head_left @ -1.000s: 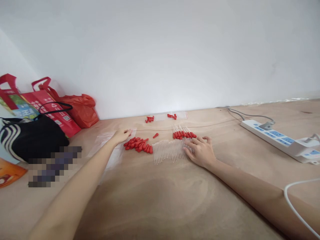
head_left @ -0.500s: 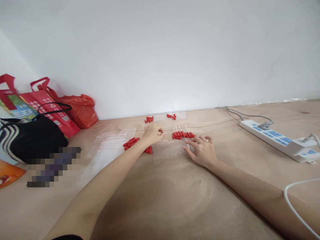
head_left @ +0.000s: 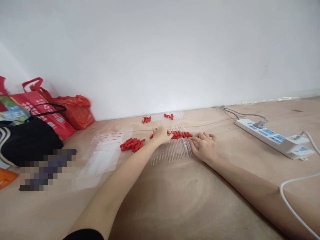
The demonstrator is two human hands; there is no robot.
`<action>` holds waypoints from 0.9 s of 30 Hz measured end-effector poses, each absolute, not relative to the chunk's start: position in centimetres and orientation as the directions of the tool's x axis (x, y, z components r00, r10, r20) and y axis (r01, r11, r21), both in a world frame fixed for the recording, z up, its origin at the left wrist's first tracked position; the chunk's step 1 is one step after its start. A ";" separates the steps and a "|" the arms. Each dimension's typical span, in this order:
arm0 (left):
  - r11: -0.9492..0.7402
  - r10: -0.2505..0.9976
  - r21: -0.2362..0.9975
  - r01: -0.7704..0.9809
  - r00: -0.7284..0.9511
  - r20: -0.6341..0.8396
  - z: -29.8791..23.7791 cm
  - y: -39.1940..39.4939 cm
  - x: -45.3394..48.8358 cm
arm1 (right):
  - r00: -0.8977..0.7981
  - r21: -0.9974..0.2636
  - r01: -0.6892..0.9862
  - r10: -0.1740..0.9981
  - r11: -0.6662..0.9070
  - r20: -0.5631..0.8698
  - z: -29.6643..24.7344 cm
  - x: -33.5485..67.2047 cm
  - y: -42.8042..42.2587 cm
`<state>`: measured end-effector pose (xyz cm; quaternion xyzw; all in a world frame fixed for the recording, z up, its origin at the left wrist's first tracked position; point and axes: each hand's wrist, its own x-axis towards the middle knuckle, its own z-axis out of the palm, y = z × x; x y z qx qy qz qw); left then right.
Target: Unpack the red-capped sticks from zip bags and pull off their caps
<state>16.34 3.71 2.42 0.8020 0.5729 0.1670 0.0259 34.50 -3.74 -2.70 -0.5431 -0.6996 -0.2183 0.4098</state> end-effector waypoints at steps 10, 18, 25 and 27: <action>-0.610 0.649 0.121 0.783 0.407 0.643 1.2 -4.5 9.1 | -0.156 -0.110 0.879 0.498 0.464 0.853 -1.8 33.6 -5.2; -0.740 0.342 -0.197 0.643 0.612 0.713 0.7 -7.6 7.9 | -0.564 0.158 0.687 0.383 0.710 0.732 -1.5 31.2 -6.7; -0.751 0.311 -0.212 0.625 0.618 0.722 0.5 -7.7 8.7 | -0.547 0.106 0.648 0.364 0.754 0.754 -1.9 30.4 -6.5; -0.753 0.374 -0.146 0.641 0.600 0.707 0.4 -7.7 8.9 | -0.540 0.107 0.639 0.345 0.762 0.768 -1.9 30.2 -6.5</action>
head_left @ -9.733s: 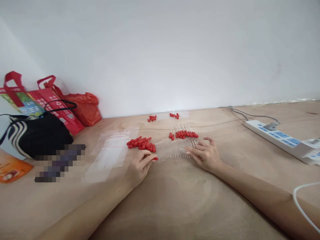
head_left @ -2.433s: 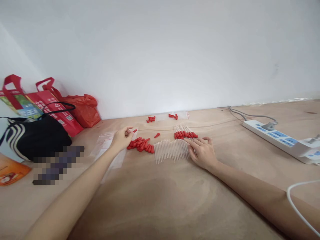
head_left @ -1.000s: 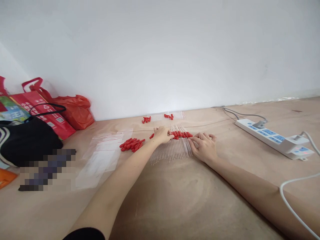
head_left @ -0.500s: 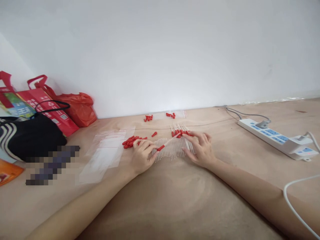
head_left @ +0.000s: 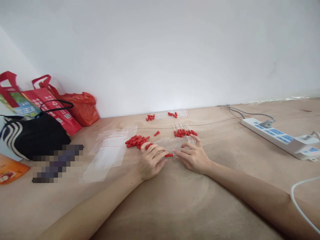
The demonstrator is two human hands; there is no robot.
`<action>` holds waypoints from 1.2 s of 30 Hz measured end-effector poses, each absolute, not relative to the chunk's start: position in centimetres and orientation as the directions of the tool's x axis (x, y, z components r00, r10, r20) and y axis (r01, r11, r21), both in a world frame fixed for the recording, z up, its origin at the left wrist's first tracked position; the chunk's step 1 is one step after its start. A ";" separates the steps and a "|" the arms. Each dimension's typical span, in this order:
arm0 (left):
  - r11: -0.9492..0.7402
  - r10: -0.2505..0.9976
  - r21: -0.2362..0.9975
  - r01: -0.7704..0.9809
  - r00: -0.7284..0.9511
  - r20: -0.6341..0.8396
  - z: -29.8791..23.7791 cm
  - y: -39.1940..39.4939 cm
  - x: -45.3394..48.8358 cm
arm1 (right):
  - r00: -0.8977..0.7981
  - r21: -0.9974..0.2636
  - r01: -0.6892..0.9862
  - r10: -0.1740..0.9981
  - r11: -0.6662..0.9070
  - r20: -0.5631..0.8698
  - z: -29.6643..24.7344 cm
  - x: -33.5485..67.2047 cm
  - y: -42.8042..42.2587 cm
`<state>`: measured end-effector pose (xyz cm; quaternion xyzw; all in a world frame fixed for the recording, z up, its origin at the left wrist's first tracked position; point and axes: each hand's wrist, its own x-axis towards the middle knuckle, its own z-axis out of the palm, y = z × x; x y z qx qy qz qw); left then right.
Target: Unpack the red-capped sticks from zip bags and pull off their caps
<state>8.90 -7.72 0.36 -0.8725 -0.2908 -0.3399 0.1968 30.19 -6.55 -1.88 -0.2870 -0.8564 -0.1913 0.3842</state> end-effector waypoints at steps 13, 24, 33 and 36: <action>-0.793 0.427 -0.046 0.608 0.608 0.669 -0.4 -7.2 9.5 | -0.575 0.153 0.580 0.269 0.800 0.772 -1.5 30.2 -6.6; -0.818 0.412 -0.035 0.574 0.627 0.661 -0.1 -7.4 8.8 | -0.565 0.134 0.585 0.284 0.800 0.775 -1.4 31.0 -7.0; -0.748 0.503 0.129 0.651 0.430 0.750 0.2 -6.7 7.0 | -0.257 -0.089 0.843 0.543 0.530 0.800 -1.9 33.4 -5.6; -0.599 0.623 0.242 0.763 0.254 0.739 1.3 -5.1 5.6 | -0.219 -0.092 0.894 0.608 0.438 0.763 -2.1 33.2 -4.9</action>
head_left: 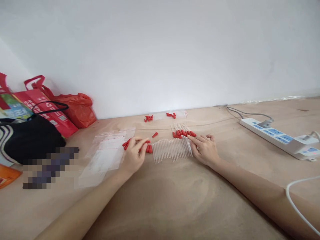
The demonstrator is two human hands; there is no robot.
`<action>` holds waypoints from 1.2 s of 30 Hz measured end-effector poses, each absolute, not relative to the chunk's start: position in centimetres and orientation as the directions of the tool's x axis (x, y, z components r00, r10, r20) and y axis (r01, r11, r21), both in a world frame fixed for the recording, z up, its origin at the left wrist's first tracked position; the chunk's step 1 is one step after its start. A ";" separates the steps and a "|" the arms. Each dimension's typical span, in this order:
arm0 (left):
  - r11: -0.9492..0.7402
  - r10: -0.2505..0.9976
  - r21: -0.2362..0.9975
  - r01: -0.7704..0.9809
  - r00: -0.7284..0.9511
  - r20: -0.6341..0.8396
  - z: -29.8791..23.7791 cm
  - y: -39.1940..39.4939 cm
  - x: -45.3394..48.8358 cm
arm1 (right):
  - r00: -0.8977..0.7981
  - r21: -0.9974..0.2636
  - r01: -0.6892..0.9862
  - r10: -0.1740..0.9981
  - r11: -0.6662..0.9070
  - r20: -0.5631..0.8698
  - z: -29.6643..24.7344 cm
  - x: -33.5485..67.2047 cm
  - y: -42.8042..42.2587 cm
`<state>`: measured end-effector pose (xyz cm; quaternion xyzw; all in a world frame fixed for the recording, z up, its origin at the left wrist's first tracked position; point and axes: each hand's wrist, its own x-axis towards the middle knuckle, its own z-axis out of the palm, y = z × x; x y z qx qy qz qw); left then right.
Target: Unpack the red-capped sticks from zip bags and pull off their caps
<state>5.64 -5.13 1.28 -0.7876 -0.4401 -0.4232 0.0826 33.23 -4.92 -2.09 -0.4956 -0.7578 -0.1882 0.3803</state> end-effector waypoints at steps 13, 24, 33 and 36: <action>-0.137 0.941 0.571 0.809 -0.075 0.331 2.1 1.5 -2.6 | -0.292 -0.049 0.887 0.639 0.460 0.711 -2.4 32.2 -4.4; -0.036 0.957 0.523 0.852 -0.121 0.263 2.3 2.4 -2.7 | -0.395 -0.015 0.851 0.660 0.524 0.639 -2.0 32.2 -4.8; -0.060 0.919 0.467 0.882 -0.134 0.370 3.8 1.7 -0.3 | -0.278 -0.097 0.870 0.643 0.484 0.713 -1.8 32.4 -4.9; -0.247 0.909 0.387 0.888 0.073 0.411 4.1 1.3 3.9 | -0.150 -0.169 0.899 0.647 0.404 0.748 -2.1 33.1 -4.4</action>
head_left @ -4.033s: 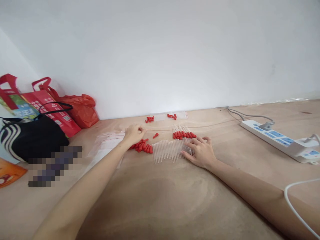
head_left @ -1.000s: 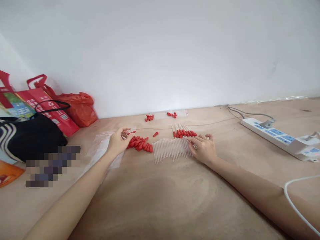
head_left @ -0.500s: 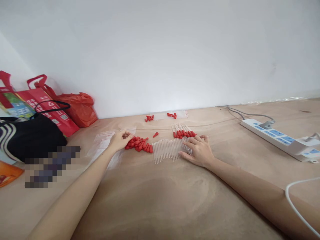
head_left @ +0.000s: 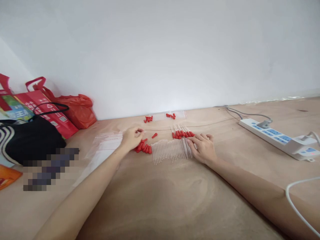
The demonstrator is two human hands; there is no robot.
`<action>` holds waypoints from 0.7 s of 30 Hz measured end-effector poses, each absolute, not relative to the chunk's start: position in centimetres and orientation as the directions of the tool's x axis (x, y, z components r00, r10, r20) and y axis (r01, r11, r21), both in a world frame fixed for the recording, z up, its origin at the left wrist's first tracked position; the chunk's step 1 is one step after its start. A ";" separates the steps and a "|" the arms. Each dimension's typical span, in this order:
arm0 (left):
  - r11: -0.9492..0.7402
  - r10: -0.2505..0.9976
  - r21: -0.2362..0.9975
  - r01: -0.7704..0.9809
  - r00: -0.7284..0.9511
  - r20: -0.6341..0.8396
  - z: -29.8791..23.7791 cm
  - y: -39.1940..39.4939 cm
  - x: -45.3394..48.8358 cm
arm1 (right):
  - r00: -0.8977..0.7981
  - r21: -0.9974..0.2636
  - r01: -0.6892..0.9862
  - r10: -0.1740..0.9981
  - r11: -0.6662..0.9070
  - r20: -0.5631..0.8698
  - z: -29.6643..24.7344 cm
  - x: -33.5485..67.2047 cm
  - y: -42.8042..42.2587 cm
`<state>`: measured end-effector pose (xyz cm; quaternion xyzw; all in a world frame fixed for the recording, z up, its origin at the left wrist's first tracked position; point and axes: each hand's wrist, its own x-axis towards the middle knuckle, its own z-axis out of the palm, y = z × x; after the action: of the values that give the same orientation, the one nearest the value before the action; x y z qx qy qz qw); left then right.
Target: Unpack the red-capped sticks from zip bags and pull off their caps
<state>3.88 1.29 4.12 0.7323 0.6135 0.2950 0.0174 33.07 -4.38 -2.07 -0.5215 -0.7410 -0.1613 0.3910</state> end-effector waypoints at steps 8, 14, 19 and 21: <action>-0.555 0.786 0.125 0.822 0.470 0.402 2.8 2.6 15.8 | 0.044 -0.286 0.926 0.683 0.246 0.729 -2.8 35.1 -3.1; -0.657 0.695 0.014 0.754 0.599 0.398 1.8 3.6 19.4 | 0.076 -0.316 0.919 0.681 0.236 0.729 -2.9 35.2 -2.9; -0.706 0.617 -0.060 0.706 0.655 0.437 1.6 3.4 19.9 | 0.074 -0.320 0.917 0.684 0.240 0.726 -2.7 35.0 -2.9; -0.708 0.598 -0.064 0.703 0.646 0.475 1.6 3.1 19.7 | 0.069 -0.323 0.912 0.684 0.251 0.726 -2.5 35.0 -3.0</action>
<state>19.66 3.12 1.64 0.8989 0.3617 0.2151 -0.1223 35.03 -3.02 -2.54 -0.5967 -0.6687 -0.1352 0.4226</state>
